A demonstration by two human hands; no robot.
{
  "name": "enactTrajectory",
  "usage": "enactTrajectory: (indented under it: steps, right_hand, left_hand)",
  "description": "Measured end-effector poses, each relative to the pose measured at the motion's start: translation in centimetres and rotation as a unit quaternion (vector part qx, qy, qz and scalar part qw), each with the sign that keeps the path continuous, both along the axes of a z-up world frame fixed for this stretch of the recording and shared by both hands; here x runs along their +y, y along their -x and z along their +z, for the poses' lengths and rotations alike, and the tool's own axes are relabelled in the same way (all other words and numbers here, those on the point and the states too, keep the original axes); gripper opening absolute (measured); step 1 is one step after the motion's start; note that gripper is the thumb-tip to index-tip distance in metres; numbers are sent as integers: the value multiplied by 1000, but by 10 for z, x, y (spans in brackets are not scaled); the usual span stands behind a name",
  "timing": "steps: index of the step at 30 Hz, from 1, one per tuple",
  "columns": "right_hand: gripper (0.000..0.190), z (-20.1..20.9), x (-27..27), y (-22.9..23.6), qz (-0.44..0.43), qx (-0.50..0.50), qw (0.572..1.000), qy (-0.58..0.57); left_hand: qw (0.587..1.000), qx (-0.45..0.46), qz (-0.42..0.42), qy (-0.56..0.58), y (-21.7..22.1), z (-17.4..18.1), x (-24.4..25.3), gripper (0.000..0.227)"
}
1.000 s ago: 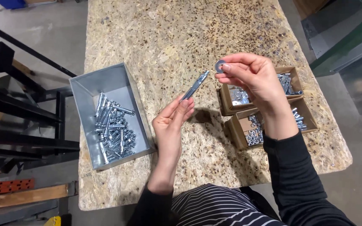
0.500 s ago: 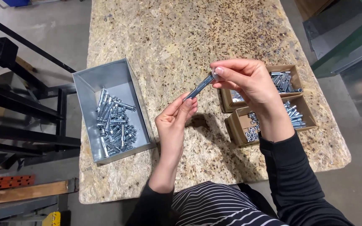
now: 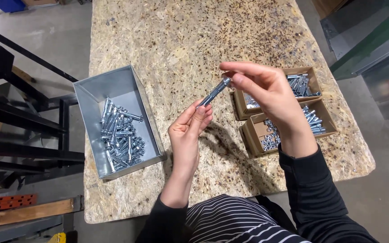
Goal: The person repeatedly picks a bolt from a metal bin, threads a nut onto it, and places the assembled fastener back into the bin. The person also picks washers and nuts from cardboard boxes and places them onto bolts before returning them to the bin.
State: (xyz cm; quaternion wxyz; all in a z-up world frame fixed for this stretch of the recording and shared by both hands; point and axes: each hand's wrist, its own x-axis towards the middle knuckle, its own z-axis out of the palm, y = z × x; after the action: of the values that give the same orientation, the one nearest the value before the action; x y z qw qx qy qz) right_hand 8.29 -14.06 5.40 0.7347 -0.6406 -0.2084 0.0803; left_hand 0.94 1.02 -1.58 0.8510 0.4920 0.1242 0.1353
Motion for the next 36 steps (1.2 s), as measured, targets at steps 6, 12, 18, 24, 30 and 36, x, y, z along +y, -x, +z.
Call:
enactTrajectory:
  steps: [6, 12, 18, 24, 30, 36]
  right_hand:
    - [20, -3, -1, 5, -54, -125, 990, 38]
    - [28, -16, -25, 3, -100, -137, 985, 20]
    - [19, -92, -107, -5, -149, -67, 894, 417]
    - [19, -219, -137, -23, -107, -27, 777, 620]
    - [23, -268, -123, -33, -103, 47, 752, 649]
    - [35, -261, -102, -28, -116, 87, 746, 650]
  left_hand:
    - [1000, -2, -3, 13, -3, -6, -2, 33]
    - [999, 11, -25, 19, -4, -12, -3, 35]
    - [999, 10, -19, 34, -11, -19, -4, 35]
    - [998, 13, -39, 52, -14, -24, -15, 35]
    - [997, 19, -52, 52, -14, -20, -24, 37]
    - [996, 22, -56, 59, -14, -19, -30, 36]
